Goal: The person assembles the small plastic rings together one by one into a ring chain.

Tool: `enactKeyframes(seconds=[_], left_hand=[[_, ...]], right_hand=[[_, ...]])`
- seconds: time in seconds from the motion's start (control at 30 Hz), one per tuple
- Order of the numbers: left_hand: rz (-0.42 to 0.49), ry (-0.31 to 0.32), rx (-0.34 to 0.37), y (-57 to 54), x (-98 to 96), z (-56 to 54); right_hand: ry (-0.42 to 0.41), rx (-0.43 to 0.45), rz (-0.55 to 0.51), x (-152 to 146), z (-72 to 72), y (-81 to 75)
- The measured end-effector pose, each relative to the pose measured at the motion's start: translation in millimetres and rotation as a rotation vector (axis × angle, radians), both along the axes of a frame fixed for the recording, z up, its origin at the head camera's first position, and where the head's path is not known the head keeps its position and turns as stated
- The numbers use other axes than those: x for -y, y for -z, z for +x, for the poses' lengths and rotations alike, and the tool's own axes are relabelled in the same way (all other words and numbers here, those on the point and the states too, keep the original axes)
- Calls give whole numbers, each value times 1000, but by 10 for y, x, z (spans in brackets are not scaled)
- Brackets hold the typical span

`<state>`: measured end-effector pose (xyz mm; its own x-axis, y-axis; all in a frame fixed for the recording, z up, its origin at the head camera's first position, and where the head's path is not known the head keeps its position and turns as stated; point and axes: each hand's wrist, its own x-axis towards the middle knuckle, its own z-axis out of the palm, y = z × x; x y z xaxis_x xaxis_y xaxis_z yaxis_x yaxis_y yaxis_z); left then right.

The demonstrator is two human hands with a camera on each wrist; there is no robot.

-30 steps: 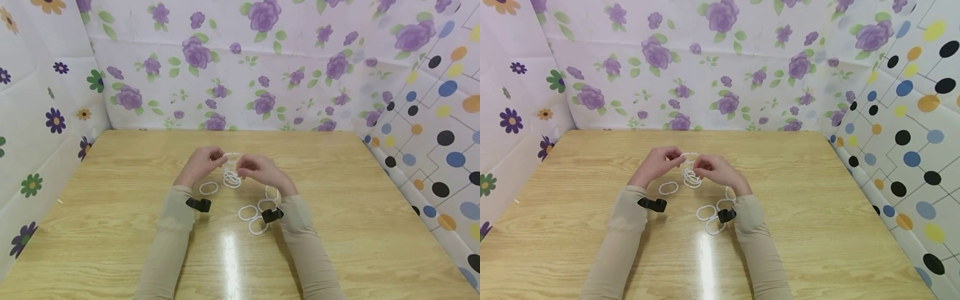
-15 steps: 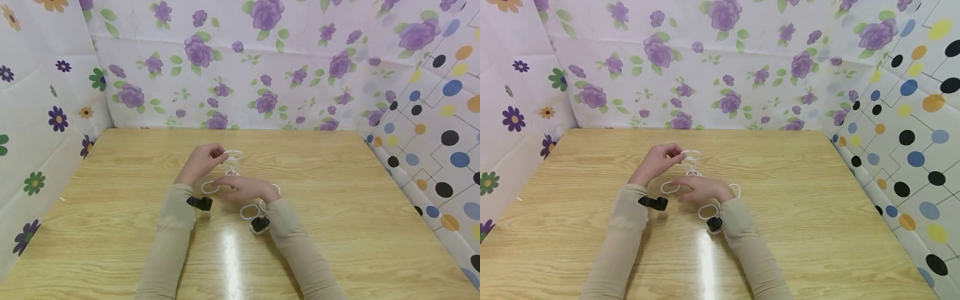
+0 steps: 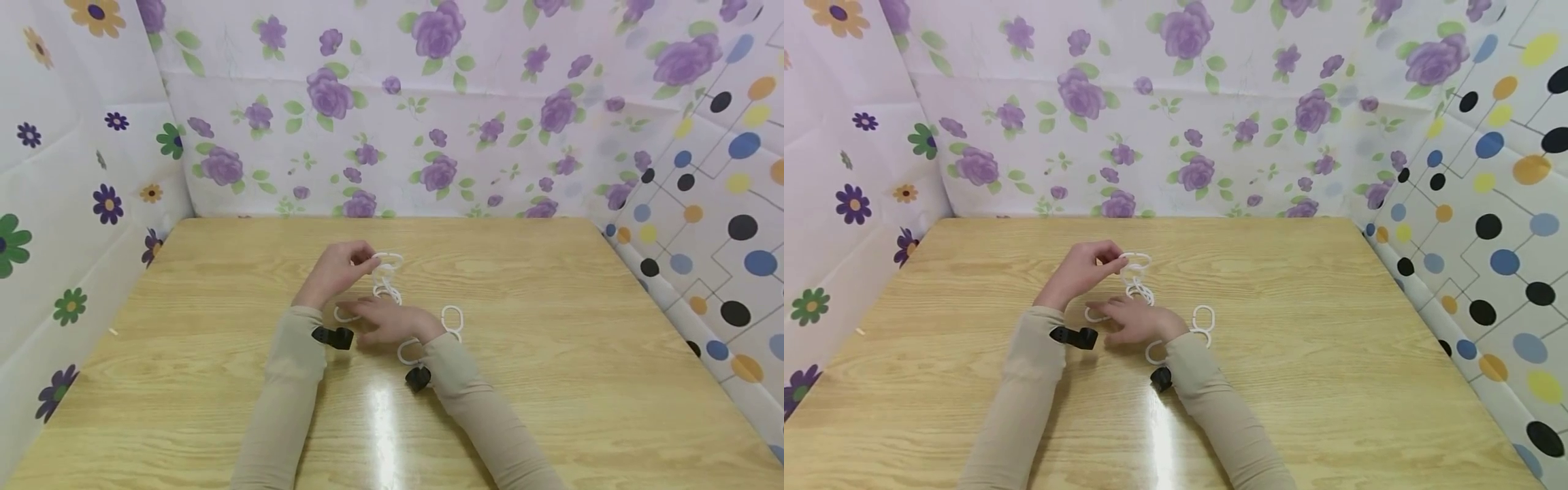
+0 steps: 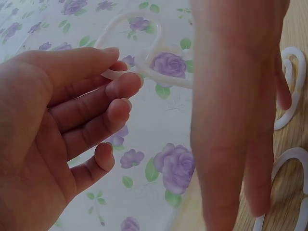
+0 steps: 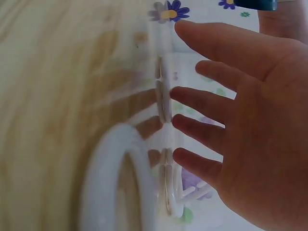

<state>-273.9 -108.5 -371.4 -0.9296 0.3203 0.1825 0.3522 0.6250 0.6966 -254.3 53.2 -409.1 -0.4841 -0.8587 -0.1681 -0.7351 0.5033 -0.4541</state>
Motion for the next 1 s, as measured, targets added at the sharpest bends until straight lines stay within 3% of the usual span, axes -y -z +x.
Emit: enactKeyframes(seconds=[0.43, 0.7, 1.0], left_hand=[[-16, 15, -13, 31, -19, -7], [-8, 16, 2, 20, -20, -15], [-16, 41, -1, 28, -26, -19]], right_hand=[[25, -75, -70, -73, -19, 2], [125, -29, -10, -101, -55, 6], [110, -45, -4, -139, -84, 2]])
